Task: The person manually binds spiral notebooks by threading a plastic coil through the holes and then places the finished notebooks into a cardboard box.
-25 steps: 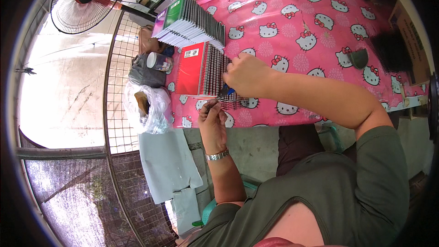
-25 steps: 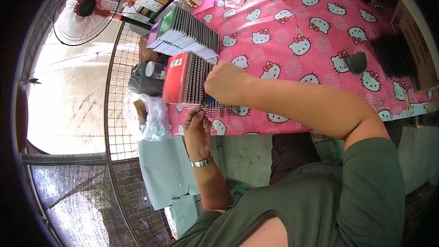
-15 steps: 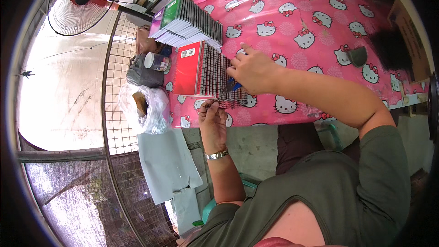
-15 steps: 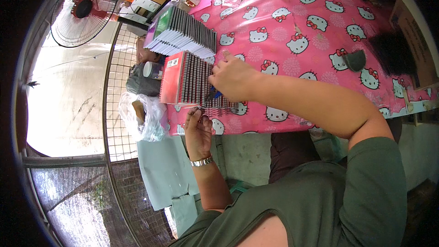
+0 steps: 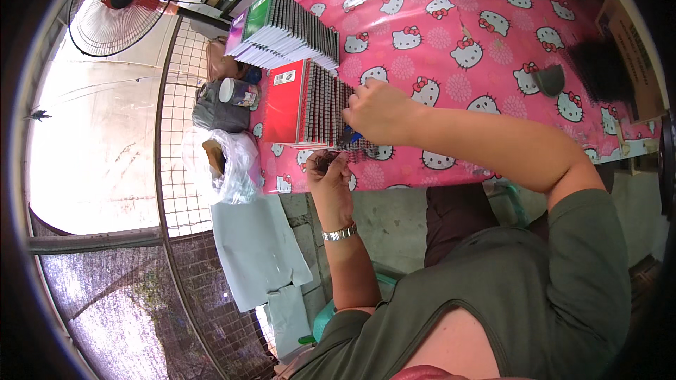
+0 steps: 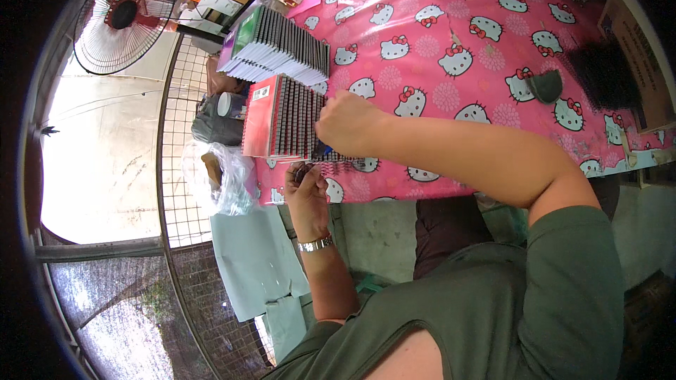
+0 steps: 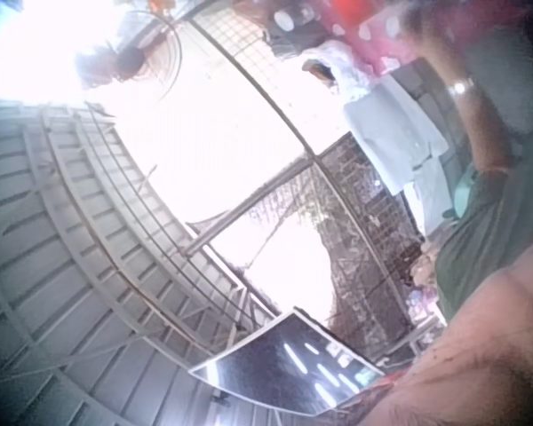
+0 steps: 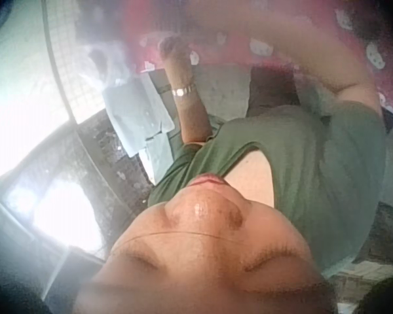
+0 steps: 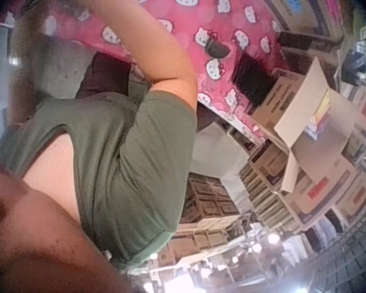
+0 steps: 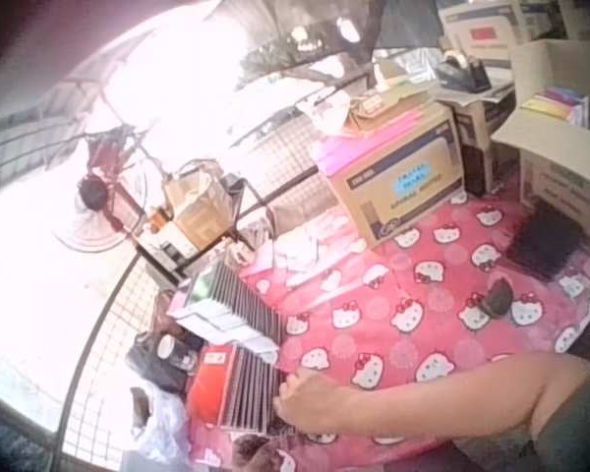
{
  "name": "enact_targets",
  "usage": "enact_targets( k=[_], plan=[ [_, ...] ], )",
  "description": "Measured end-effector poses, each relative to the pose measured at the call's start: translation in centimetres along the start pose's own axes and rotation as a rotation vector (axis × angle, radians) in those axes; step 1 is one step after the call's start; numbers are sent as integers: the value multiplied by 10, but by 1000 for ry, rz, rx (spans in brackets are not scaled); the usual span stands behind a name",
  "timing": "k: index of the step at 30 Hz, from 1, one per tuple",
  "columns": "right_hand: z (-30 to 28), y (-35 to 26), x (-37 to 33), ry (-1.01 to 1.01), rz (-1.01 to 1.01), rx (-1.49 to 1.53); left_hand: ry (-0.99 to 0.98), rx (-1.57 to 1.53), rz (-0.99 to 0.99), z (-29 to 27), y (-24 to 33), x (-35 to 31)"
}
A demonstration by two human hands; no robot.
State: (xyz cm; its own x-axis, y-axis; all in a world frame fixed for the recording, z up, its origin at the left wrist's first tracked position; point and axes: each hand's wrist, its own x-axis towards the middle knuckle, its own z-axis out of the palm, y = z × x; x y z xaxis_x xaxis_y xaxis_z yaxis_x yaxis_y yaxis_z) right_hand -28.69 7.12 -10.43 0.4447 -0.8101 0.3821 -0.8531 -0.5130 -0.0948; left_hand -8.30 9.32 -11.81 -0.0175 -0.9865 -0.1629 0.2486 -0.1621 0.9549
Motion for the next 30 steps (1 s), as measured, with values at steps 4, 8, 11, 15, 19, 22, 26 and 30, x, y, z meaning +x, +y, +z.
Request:
enact_targets(
  k=[4,8,11,15,19,22,26,30],
  plan=[
    [-4,1,0,-169,118,114,-19,8,15,-21,-10,8],
    [8,11,-14,138,28,26,52,-126,-67,-8,-2,2],
    [8,5,-6,61,-19,-4,-6,-26,-45,-4,-3,2],
    [-7,-1,4,-308,92,117,-38,55,-10,-21,-12,9],
    [4,11,-10,-38,79,55,-2,-72,-58,-24,-12,8],
    [21,13,-14,250,-32,-73,27,-127,-105,-21,-16,12],
    [4,0,3,-240,53,41,-19,-18,-74,-14,-21,9],
    [-1,5,-5,-366,153,114,-29,-75,-90,-29,-25,13]
  ],
)
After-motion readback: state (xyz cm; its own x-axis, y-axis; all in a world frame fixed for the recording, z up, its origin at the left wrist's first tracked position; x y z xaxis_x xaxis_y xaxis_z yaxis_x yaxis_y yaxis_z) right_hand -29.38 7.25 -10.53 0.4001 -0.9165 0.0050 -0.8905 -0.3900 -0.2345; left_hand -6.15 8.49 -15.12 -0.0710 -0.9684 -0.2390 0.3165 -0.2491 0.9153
